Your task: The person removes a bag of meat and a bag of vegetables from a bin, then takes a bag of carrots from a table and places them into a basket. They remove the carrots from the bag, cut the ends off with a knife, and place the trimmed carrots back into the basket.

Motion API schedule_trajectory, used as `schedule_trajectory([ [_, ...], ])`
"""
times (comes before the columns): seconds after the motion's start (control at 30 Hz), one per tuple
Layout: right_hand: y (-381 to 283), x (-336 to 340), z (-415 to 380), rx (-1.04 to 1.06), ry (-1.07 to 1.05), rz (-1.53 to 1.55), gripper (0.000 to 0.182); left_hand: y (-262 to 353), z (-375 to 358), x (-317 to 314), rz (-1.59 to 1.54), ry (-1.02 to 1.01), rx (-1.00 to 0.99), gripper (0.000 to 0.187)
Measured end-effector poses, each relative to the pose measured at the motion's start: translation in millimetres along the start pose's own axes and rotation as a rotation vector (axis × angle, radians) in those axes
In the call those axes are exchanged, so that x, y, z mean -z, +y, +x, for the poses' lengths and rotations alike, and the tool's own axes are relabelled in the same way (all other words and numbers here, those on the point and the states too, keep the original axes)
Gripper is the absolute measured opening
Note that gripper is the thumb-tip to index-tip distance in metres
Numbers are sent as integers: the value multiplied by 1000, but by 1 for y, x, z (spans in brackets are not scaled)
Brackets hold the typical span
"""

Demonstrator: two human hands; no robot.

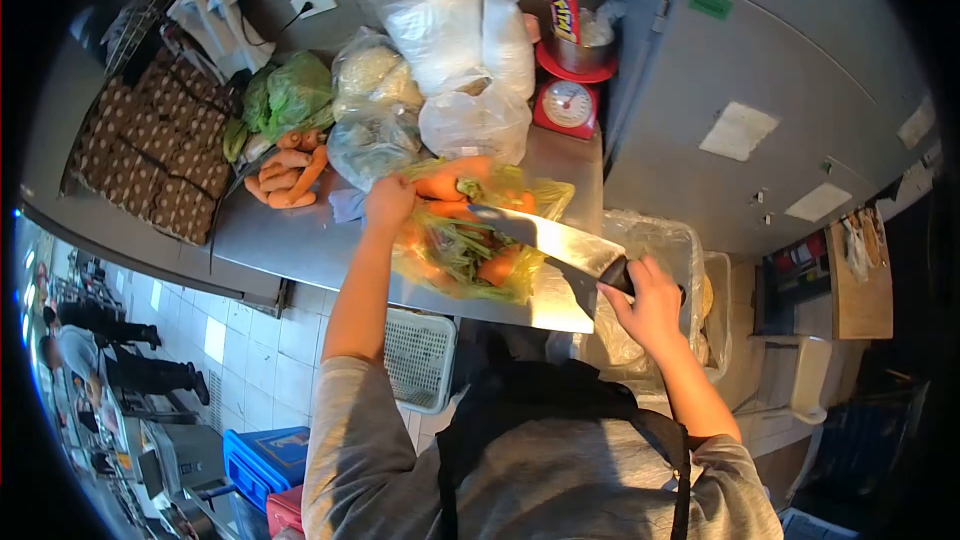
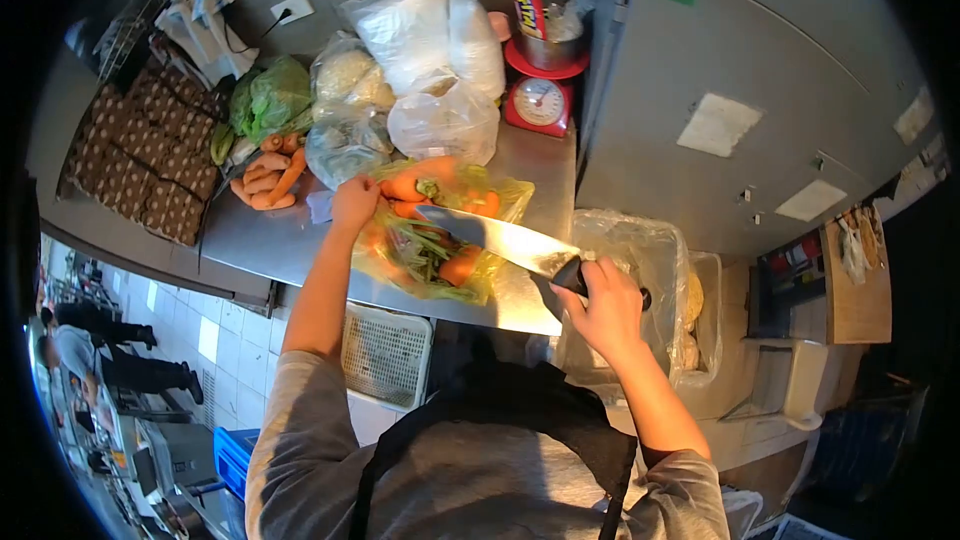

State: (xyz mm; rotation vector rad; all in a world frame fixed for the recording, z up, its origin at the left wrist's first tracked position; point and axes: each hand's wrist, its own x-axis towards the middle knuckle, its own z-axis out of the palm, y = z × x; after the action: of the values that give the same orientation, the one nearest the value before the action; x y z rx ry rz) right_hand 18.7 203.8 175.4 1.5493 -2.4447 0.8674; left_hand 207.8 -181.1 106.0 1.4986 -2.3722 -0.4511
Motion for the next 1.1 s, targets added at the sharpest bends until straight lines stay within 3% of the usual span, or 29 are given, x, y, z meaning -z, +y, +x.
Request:
schedule_trajectory([
  [0.03, -5, -3, 15, 85, 16, -61, 31, 1, -1, -3, -17, 107, -17, 22],
  [0.2, -50, -16, 96, 426, 110, -282, 22, -9, -5, 18, -192, 134, -62, 15],
  [0.3, -72, -33, 135, 631, 58, -510, 13, 0, -14, 30, -238, 140, -64, 13],
  [0.43, -108, -71, 174, 715, 8, -547, 9, -9, -15, 16, -253, 347, -285, 9],
  [0.5, -121, -90, 190, 754, -11, -539, 8, -4, -20, 18, -219, 407, -298, 10],
  [0.63, -111, -86, 217, 636, -54, -443, 9, -23, -18, 14, -283, 428, -189, 11],
  [0.67, -100, -76, 219, 496, -130, -558, 21, -29, -21, 16, -399, 427, -140, 11],
  [0.73, -69, -45, 211, 416, 7, -465, 31, -40, -31, 30, -631, 431, -30, 12],
  [0.83, -36, 5, 175, 57, 235, -444, 35, -103, -37, -9, -717, 257, 260, 15],
  [0.93, -12, 27, 112, -40, 194, -523, 39, -66, -44, 11, -618, 403, 38, 18],
  [0.97, -7, 29, 87, -58, 168, -553, 40, -53, -38, 20, -609, 457, -130, 28],
  [1.0, 4, 24, 63, -79, 177, -494, 42, -37, -30, 29, -522, 325, -275, 34],
  [1.07, 3, 20, 23, -322, 106, -397, 45, -5, -13, 41, -335, 63, -558, 47],
  [1.1, 4, 18, 7, -458, 60, -334, 45, 1, -8, 37, -331, -54, -602, 51],
])
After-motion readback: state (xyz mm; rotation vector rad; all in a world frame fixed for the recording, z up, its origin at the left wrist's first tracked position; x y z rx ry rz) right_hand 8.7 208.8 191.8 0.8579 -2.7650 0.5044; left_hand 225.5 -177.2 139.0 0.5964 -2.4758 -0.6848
